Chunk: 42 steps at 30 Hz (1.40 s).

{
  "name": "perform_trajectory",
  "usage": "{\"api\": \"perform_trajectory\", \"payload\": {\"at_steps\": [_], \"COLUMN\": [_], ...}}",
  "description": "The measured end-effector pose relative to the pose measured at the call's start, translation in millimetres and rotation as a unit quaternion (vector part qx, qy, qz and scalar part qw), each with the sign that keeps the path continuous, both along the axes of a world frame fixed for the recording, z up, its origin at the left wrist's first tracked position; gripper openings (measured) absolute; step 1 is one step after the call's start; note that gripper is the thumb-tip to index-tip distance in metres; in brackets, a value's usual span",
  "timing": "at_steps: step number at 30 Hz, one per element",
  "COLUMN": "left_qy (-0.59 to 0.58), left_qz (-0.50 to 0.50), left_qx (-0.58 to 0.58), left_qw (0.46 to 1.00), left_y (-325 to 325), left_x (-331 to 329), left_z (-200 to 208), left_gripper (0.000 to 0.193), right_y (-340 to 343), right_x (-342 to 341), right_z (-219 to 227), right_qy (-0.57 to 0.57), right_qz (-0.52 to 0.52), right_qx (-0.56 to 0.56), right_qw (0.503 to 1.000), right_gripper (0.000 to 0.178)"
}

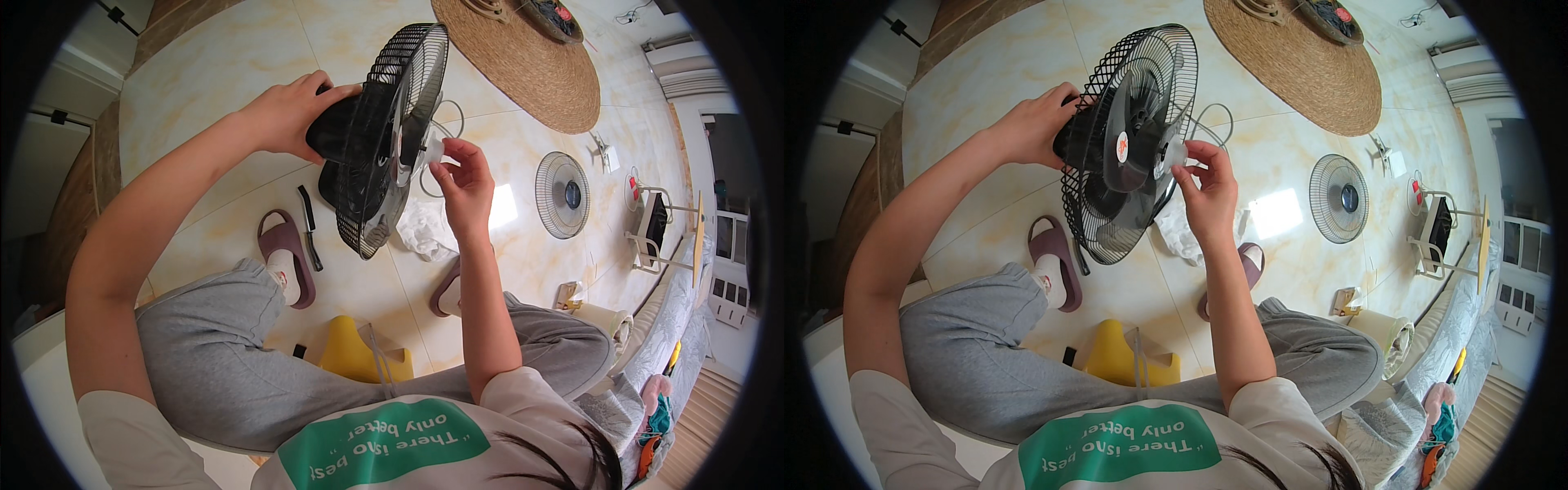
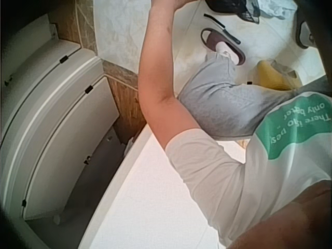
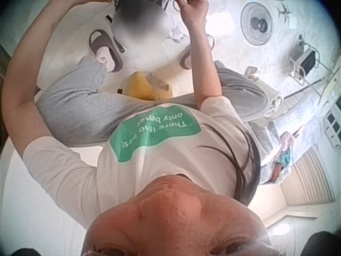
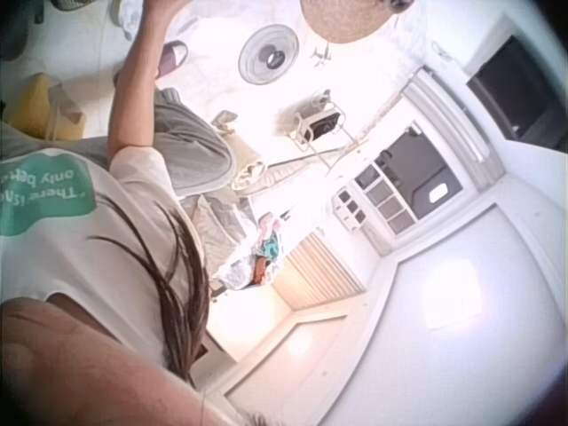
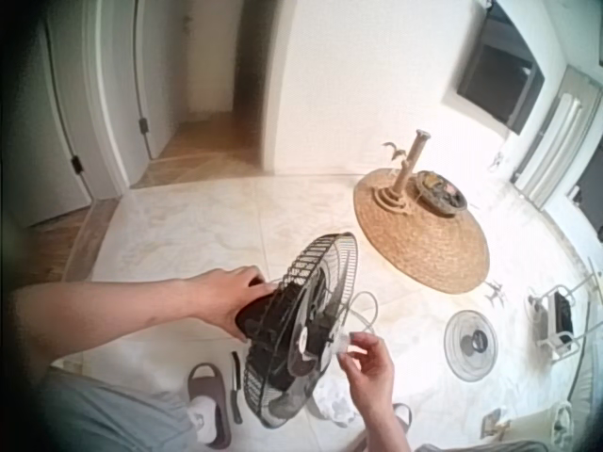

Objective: The person assembles a black table fan on the floor. They attach the rear cage, insert the power cord through the neck, and secure the front cage, then adjust the fan head.

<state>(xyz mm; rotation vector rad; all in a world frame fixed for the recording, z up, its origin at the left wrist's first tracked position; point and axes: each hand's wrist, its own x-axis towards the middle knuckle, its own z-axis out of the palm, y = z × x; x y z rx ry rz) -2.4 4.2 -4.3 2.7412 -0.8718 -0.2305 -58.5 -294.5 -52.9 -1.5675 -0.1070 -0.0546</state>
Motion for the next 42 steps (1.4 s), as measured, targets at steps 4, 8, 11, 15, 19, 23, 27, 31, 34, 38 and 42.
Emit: {"api": "perform_trajectory", "payload": {"at_steps": [4,8,11,15,19,23,27,31,34,38,42], "left_qy": [-0.006,-0.009,-0.009,-0.007,-0.003,-0.007,-0.008,-0.015,-0.028,-0.015,-0.011], "left_qz": [-0.005,-0.007,-0.009,-0.008,-0.002,-0.006,-0.005,-0.010,-0.013,-0.010,-0.008], "left_qx": [-0.006,-0.008,-0.005,-0.005,0.001,0.002,0.002,-0.005,-0.009,-0.012,-0.007], "left_qw": [1.000,1.000,1.000,1.000,1.000,1.000,1.000,1.000,0.999,1.000,1.000], "left_y": [1.1,1.6,1.7,1.7,0.8,0.6,0.9,1.2,1.3,1.4,1.5], "left_x": [-0.3,1.0,1.4,0.9,0.5,1.3,0.9,1.0,1.0,1.8,1.1], "left_z": [-0.3,-1.9,-2.4,-1.6,-1.5,-1.2,-1.2,-2.1,-3.1,-3.7,-3.0], "left_gripper": [0.110,0.110,0.109,0.109,0.110,0.111,0.111,0.112,0.112,0.112,0.112], "right_y": [0.5,0.5,0.4,-0.5,1.8,2.8,1.2,0.9,0.1,-1.6,1.6], "right_x": [-3.2,-5.7,-3.7,-3.0,-5.5,-4.9,-3.2,-4.7,-4.5,-1.9,-4.2], "right_z": [1.2,2.5,4.5,7.9,5.1,-0.5,-0.9,2.6,5.2,6.4,6.6], "right_qy": [0.019,0.065,0.034,0.039,0.021,0.069,0.064,0.058,0.097,0.125,0.030], "right_qz": [0.000,-0.008,-0.023,-0.003,-0.008,-0.056,-0.033,-0.026,-0.016,0.017,0.004], "right_qx": [0.018,0.070,-0.042,-0.039,0.056,0.088,0.109,0.035,-0.009,-0.031,-0.071], "right_qw": [1.000,0.995,0.998,0.998,0.998,0.992,0.991,0.997,0.995,0.992,0.997], "right_gripper": [0.037,0.035,0.034,0.034,0.036,0.037,0.039,0.042,0.046,0.053,0.055]}}
